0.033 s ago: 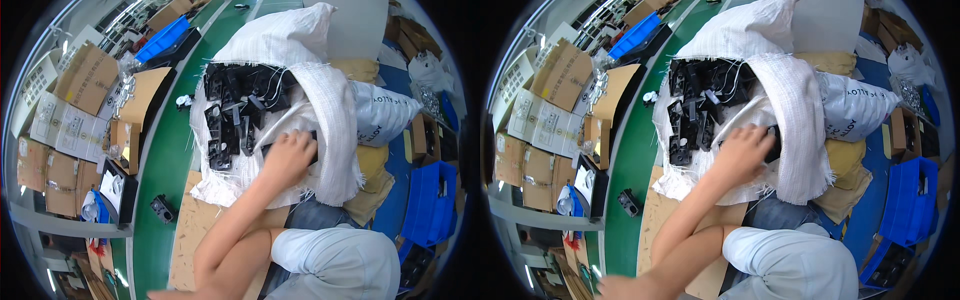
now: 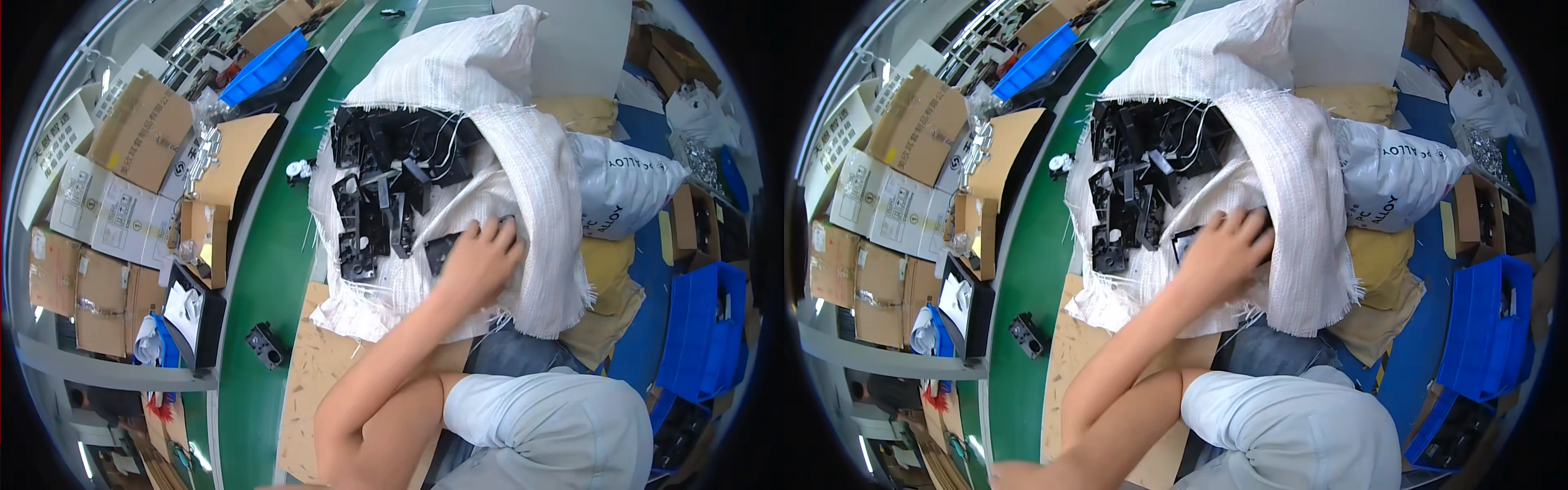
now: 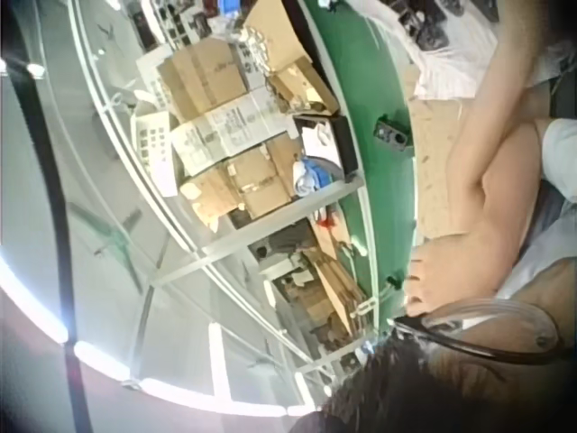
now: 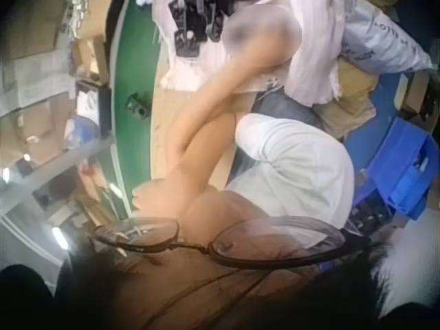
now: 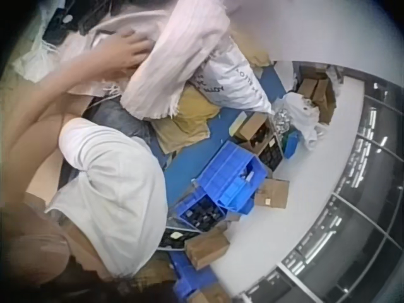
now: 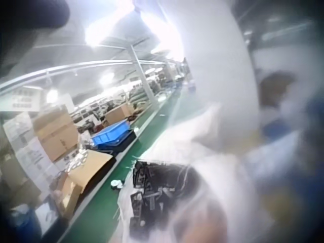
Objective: Assembling plastic and electronic components at an industrial workstation.
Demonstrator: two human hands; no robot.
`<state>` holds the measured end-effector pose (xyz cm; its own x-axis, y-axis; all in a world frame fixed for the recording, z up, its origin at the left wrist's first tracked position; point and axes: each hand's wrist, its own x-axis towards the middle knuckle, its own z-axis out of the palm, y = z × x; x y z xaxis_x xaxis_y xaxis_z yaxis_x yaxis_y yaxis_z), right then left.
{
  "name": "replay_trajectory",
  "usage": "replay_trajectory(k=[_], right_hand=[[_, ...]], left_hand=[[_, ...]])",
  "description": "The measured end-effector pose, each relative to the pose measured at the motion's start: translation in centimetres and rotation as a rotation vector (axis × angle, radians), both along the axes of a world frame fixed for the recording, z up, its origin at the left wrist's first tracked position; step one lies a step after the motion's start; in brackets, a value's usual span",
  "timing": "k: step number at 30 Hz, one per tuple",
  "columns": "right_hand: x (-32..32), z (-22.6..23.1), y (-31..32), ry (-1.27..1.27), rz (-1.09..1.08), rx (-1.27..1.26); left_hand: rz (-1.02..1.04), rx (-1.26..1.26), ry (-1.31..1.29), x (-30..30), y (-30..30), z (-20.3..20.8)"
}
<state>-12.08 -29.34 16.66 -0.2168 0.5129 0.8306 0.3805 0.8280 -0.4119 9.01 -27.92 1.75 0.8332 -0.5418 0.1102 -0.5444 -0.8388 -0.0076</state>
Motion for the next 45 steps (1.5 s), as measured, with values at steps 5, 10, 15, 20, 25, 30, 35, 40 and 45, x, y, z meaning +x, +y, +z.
replay_trajectory(k=[5, 10, 15, 20, 25, 30, 35, 40, 45], right_hand=[[-0.8, 0.0, -1.3, 0.065, 0.066, -0.191], [4.0, 1.1, -0.3, -0.069, -0.101, -0.031], [1.4, 1.5, 1.4, -0.13, -0.021, -0.087], [-2.1, 0.1, 2.6, -0.235, 0.023, -0.266], [-1.0, 0.4, 4.4, -0.317, 0.005, -0.207], [1.2, 0.4, 6.7, -0.156, -0.141, -0.058], [6.5, 2.4, 8.8, 0.149, -0.474, 0.34], [11.4, 1.4, 9.1, 0.31, -0.736, 0.224], [13.2, 0.4, 11.7, 0.097, -0.802, 0.083]], left_hand=[[0.07, 0.376, -0.131, 1.1, -4.7, -5.9], [0.147, 0.636, -0.166, 1.1, -5.7, -5.6], [0.375, 0.072, -0.35, -0.4, -0.8, -1.8], [0.51, -0.076, -0.111, -1.0, 3.8, 2.5], [0.349, -0.482, -0.033, -4.0, 10.2, 8.4], [0.401, -0.733, -0.433, -10.2, 15.8, 13.1], [0.62, -0.788, -0.766, -15.0, 19.5, 13.9], [0.752, -1.263, -0.84, -19.0, 20.5, 13.2], [0.589, -1.645, -0.426, -19.8, 20.2, 13.0]])
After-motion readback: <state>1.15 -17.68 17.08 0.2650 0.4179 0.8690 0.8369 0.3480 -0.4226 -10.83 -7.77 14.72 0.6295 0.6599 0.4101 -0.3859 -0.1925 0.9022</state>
